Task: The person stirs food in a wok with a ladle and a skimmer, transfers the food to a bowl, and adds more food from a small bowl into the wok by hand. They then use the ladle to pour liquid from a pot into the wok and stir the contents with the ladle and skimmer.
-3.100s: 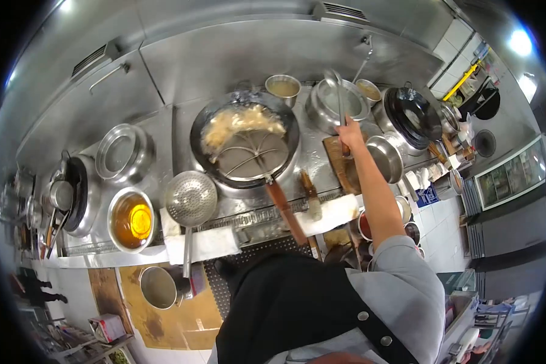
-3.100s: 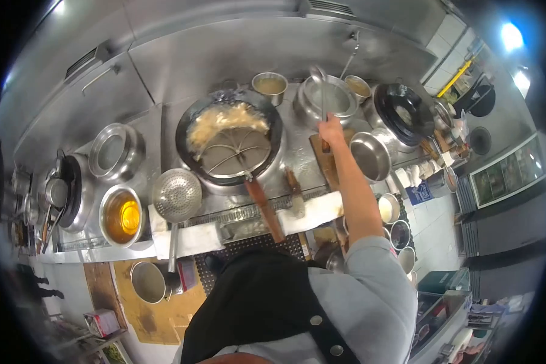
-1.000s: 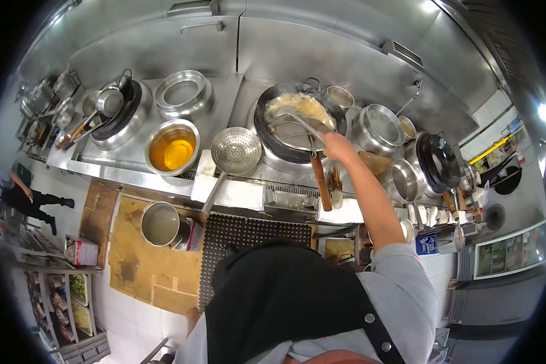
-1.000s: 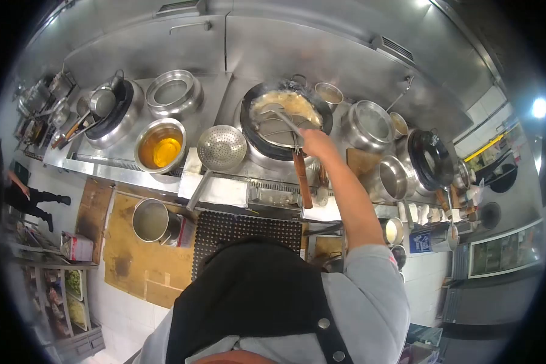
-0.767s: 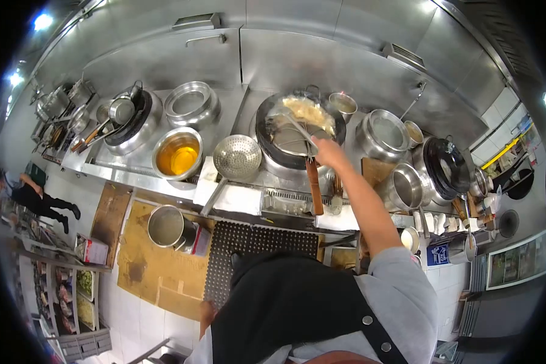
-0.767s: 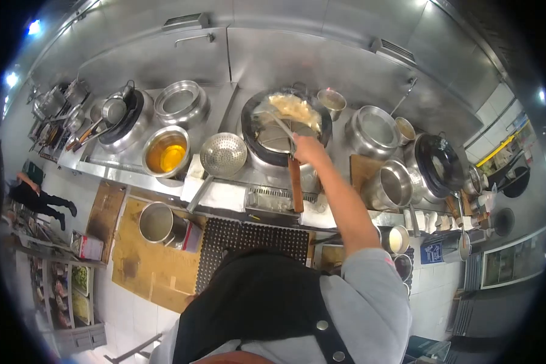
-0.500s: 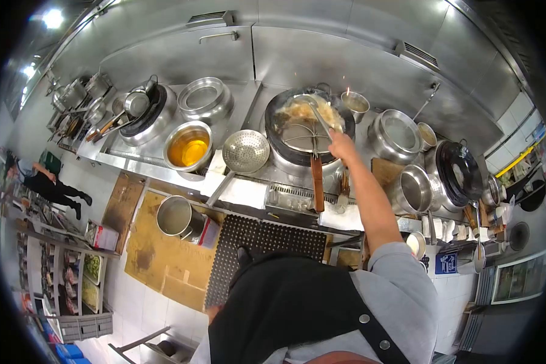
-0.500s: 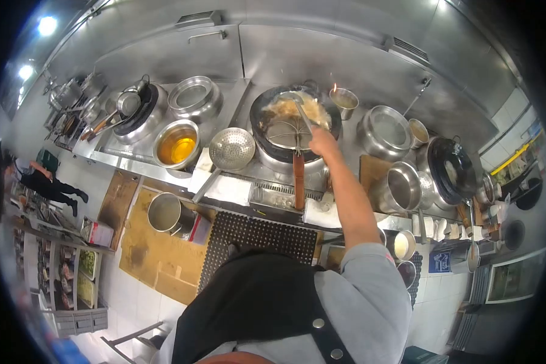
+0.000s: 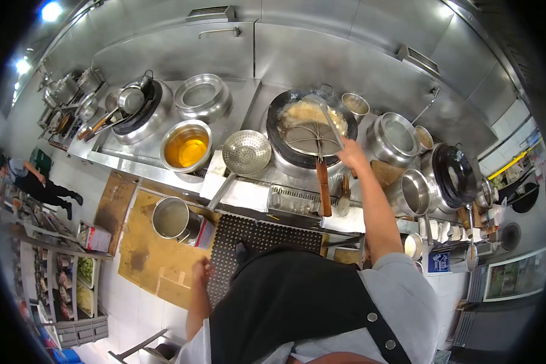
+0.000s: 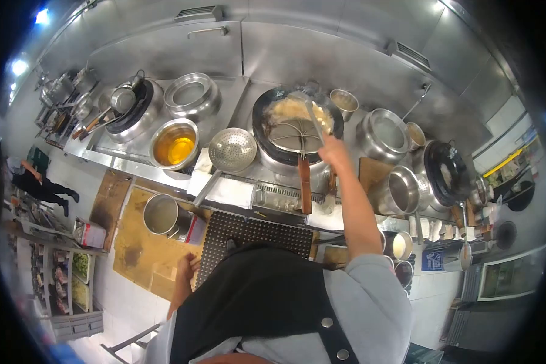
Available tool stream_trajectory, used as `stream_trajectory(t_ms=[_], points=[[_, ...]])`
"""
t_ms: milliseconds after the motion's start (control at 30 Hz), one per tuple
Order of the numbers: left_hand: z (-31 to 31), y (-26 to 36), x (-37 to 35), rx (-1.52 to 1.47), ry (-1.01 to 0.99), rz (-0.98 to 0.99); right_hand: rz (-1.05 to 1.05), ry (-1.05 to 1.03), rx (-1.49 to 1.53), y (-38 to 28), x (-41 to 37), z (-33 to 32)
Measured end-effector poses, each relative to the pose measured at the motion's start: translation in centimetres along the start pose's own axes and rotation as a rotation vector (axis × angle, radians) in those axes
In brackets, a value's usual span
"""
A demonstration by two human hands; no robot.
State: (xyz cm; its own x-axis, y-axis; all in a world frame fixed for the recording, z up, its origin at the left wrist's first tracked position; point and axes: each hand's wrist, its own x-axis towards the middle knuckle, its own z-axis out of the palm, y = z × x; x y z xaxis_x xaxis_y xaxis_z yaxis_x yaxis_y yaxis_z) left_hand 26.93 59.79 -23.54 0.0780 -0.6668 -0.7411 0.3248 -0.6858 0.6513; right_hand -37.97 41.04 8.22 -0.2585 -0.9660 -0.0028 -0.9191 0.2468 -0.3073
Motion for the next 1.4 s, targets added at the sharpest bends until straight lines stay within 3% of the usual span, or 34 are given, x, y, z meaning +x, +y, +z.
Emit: stream_trajectory(t_ms=[100,200,300,367,433,467,533,567,633,667,700,767,867,933,1000,1067,1133,1167,1200,1267,1333,1400], points=[[4.5,7.0,6.0,-0.187,-0.079,0.101,-0.009,0.027,0.008,0.5,0.0,0.5],[8.3,14.0,10.0,-0.137,-0.204,0.002,0.048,-0.071,0.008,-1.2,-0.5,-1.4],[11.5,17.7,12.9,0.003,-0.445,-0.099,0.154,0.205,0.105,-1.0,-5.4,-0.4],[13.5,19.5,14.3,0.161,-0.593,-0.228,0.314,0.184,0.181,-1.2,-6.0,1.3],[16.7,21.6,11.1,0.175,-0.564,-0.297,0.399,0.358,0.372,1.0,-4.6,7.1],[17.6,21.9,11.5,0.182,-0.639,-0.321,0.424,0.371,0.380,-1.3,-4.7,6.4],[20.1,23.1,10.1,0.214,-0.700,-0.290,0.515,0.089,0.605,-7.5,-4.2,1.8],[21.1,23.7,9.8,0.242,-0.708,-0.287,0.530,0.107,0.622,-5.8,-3.6,2.6],[22.3,24.3,8.5,0.260,-0.593,-0.075,0.414,0.214,0.778,-1.8,-3.3,5.0],[23.1,25.5,5.7,0.349,-0.557,0.077,0.451,0.209,0.784,-3.0,-4.7,3.2],[23.5,26.4,4.3,0.361,-0.555,0.080,0.456,0.212,0.795,-2.7,-5.0,2.6],[24.6,28.2,2.2,0.526,-0.449,0.385,0.474,0.318,0.728,-2.4,-5.9,1.6],[29.4,31.4,-0.5,0.490,-0.510,0.626,0.494,0.269,0.736,-0.1,-4.0,1.2],[33.9,33.1,0.1,0.595,-0.482,0.625,0.485,0.269,0.748,0.7,-2.2,1.5],[39.1,31.9,6.6,0.758,-0.317,0.881,0.488,0.272,0.652,-0.6,-0.5,2.2],[43.3,32.4,4.2,0.993,-0.193,1.083,0.471,0.292,0.464,2.7,3.2,6.2],[47.3,31.0,7.7,1.031,-0.158,1.074,0.530,0.227,0.815,-1.5,2.6,5.4],[48.8,30.6,8.8,1.073,-0.120,1.051,0.536,0.219,0.892,-0.6,4.2,7.8],[49.8,31.0,8.1,1.069,-0.118,1.063,0.522,0.186,1.222,-0.9,4.6,8.9],[51.4,31.6,5.9,0.732,-0.458,0.496,0.552,0.132,1.586,-3.5,4.0,6.9],[52.5,31.3,5.3,0.691,-0.472,0.511,0.602,0.144,1.740,-3.9,3.9,6.8],[53.2,31.5,4.9,0.655,-0.491,0.523,0.541,-0.026,2.017,-3.1,4.3,7.2]])
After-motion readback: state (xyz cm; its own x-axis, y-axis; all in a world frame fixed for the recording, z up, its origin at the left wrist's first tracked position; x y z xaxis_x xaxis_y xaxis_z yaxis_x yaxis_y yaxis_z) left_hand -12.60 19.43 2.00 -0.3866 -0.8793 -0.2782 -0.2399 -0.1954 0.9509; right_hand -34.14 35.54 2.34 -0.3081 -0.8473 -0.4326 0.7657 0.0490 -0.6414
